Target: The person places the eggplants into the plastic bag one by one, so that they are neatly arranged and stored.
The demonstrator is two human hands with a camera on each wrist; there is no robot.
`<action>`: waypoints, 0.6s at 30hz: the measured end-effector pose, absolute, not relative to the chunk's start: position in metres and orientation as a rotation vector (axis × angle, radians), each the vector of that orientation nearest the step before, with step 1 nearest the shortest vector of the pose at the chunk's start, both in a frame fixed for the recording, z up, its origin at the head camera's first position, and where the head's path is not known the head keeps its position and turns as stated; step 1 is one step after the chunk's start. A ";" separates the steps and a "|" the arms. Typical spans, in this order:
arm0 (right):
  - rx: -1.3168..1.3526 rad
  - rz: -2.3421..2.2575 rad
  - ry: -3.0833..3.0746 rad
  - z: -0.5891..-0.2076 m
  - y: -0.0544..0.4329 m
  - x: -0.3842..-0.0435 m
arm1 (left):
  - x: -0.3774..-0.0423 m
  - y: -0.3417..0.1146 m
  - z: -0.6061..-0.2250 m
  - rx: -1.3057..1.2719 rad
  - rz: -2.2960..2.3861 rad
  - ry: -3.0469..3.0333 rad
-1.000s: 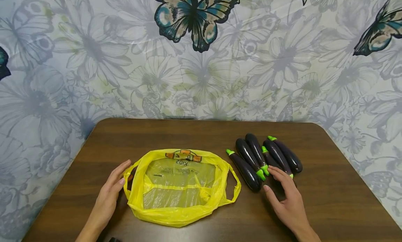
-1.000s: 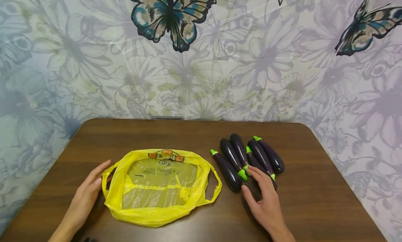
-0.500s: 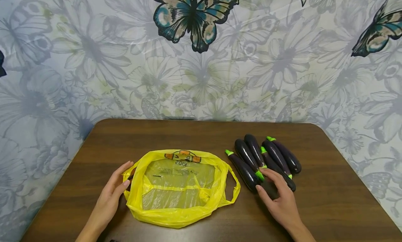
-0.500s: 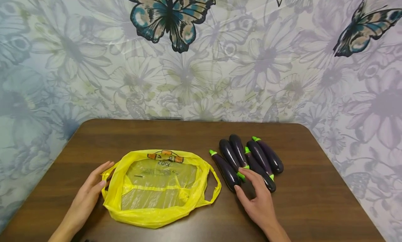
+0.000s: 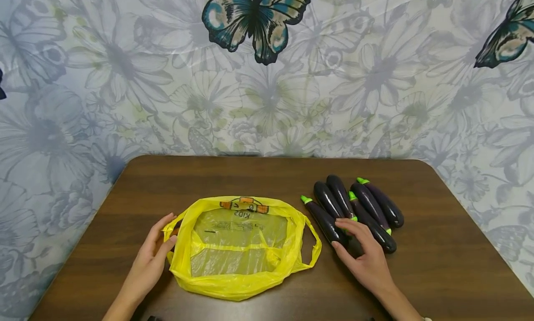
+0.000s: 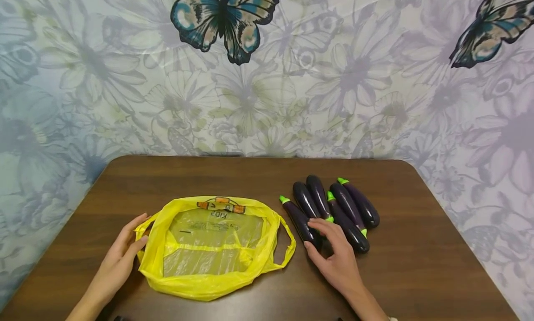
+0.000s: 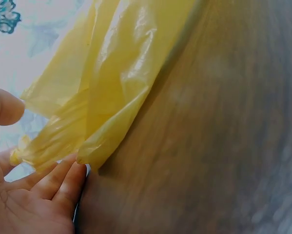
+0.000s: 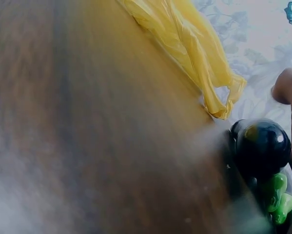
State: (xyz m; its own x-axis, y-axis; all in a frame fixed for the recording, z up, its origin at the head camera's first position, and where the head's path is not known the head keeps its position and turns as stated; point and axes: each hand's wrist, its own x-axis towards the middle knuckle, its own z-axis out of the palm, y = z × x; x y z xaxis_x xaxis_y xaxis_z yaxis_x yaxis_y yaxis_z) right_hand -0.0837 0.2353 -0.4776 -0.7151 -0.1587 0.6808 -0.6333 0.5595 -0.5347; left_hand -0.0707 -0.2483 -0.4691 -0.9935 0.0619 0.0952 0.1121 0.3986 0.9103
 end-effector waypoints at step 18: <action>0.608 0.978 -2.497 -0.475 0.236 -0.077 | -0.073 -0.252 -0.468 -0.117 -1.594 -2.700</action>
